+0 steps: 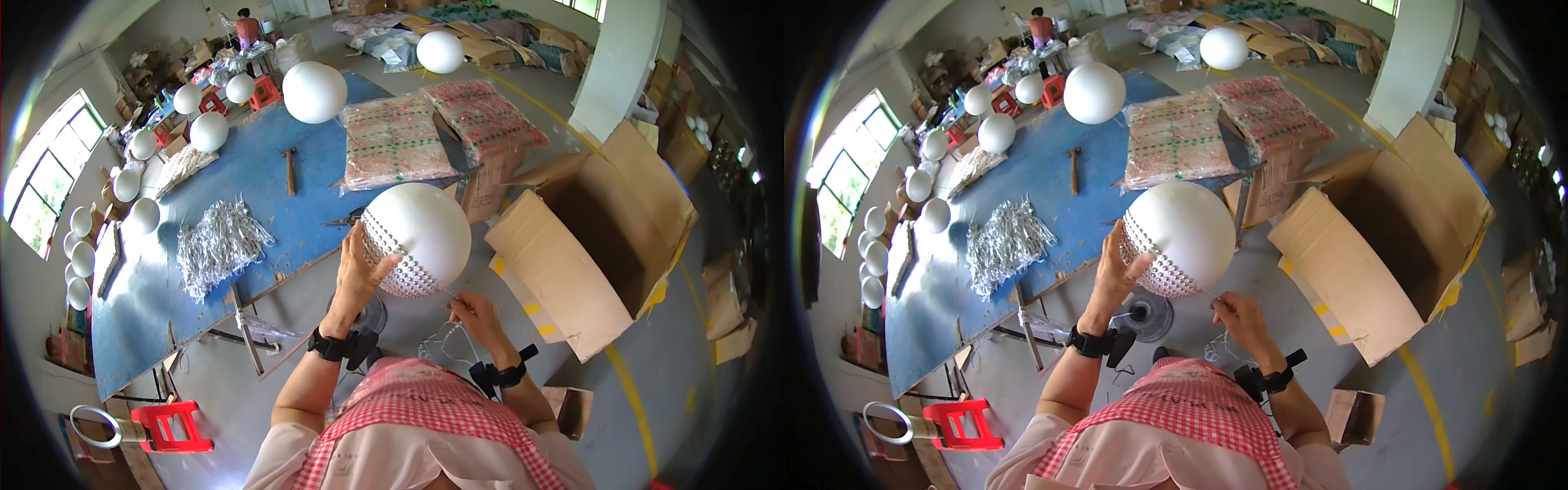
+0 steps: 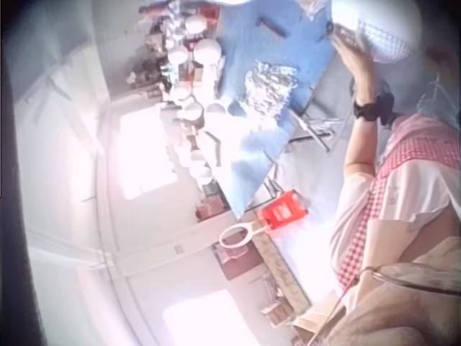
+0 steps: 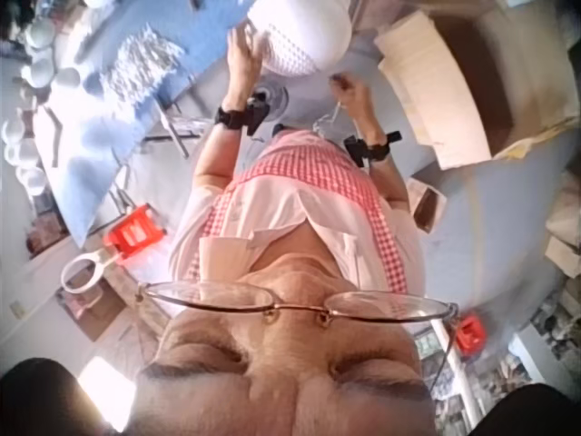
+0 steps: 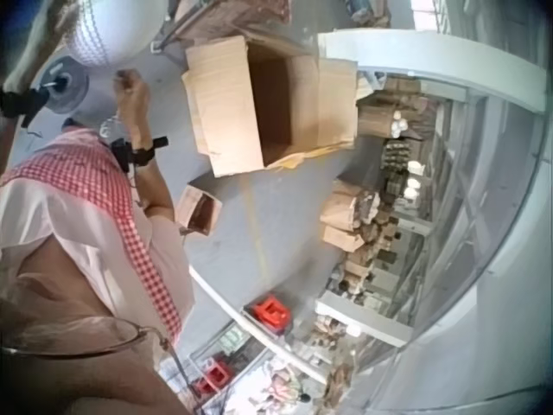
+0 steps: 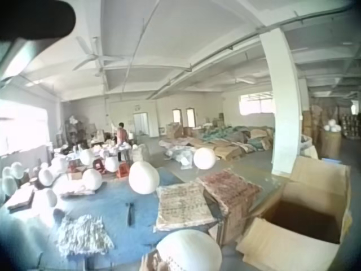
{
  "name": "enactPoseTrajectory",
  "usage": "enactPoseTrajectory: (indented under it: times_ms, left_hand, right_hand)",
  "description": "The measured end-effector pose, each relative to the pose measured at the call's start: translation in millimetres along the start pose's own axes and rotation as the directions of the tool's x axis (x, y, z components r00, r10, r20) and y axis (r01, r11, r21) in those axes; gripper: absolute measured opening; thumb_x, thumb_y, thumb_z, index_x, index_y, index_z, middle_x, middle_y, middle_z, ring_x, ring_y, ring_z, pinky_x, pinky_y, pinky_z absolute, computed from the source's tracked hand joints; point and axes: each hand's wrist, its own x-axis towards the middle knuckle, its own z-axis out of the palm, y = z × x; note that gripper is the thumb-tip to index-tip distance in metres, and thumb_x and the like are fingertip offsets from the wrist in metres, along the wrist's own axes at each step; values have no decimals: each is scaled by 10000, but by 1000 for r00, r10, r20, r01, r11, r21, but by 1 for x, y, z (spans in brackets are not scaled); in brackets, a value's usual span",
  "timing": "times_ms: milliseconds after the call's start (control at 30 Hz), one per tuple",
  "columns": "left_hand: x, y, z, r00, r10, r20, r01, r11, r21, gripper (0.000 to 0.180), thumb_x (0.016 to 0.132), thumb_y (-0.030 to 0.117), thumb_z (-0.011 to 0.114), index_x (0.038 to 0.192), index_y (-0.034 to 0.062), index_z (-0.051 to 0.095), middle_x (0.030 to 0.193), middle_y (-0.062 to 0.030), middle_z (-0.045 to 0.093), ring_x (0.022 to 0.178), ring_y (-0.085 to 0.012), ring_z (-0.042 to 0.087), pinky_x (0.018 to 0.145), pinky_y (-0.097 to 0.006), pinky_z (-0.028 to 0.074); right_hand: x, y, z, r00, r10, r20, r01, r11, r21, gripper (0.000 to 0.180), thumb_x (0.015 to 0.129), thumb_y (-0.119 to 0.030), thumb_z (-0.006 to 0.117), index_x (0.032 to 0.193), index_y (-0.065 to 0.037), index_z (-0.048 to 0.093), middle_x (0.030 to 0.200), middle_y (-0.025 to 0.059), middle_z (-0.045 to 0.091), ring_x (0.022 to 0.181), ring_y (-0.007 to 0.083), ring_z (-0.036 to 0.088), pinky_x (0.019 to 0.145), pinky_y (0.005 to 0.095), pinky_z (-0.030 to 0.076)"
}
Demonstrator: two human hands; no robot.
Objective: Attaching decorative beaded strands to white spheres and cutting materials with scissors in a factory setting.
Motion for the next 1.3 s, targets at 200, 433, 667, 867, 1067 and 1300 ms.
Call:
enactPoseTrajectory:
  times_ms: [200,433,667,867,1067,1300]
  left_hand:
    - [3,4,7,987,-156,-28,151,980,-128,1036,756,576,690,1401,-99,240,1339,-330,400,1261,-409,412,1039,-432,354]
    - [2,7,8,982,-155,-107,143,984,-109,954,772,555,686,1386,-68,304,1296,-305,463,1218,-391,469,987,-425,406]
    - [1,10,8,987,-126,-102,123,992,-41,948,773,552,684,1383,-65,302,1280,-299,473,1192,-391,485,975,-428,413]
    - [1,9,10,986,-140,-95,136,990,-40,914,801,536,661,1386,-60,289,1289,-293,468,1206,-396,470,988,-435,398]
    - [1,8,11,988,-128,-90,128,992,-7,914,811,549,645,1388,-60,283,1295,-296,461,1214,-394,466,994,-426,396]
    - [2,10,11,982,-134,-137,127,990,-55,825,831,507,647,1350,-50,329,1248,-277,483,1154,-391,493,948,-434,414]
  right_hand:
    - [-18,-25,-1,978,-197,-69,207,873,442,218,935,-149,556,882,31,668,745,38,630,709,87,592,647,219,460]
    - [-27,-48,-2,947,-295,-126,321,842,434,129,898,-94,601,841,10,651,740,52,638,711,116,607,646,235,487]
    - [-15,-42,0,1000,1,15,-2,999,41,177,916,-119,573,842,34,623,746,49,638,678,80,565,624,232,459]
    - [-24,-40,8,966,-200,-161,240,928,284,127,912,-81,563,843,8,621,723,29,610,659,89,566,629,224,465]
    - [-34,-53,3,919,-318,-233,386,844,373,91,896,-65,596,834,-4,624,730,-2,571,671,57,526,600,197,412]
    - [-29,-41,1,943,-230,-240,289,925,248,98,865,-99,660,831,-8,653,672,-13,591,622,41,516,555,201,399]
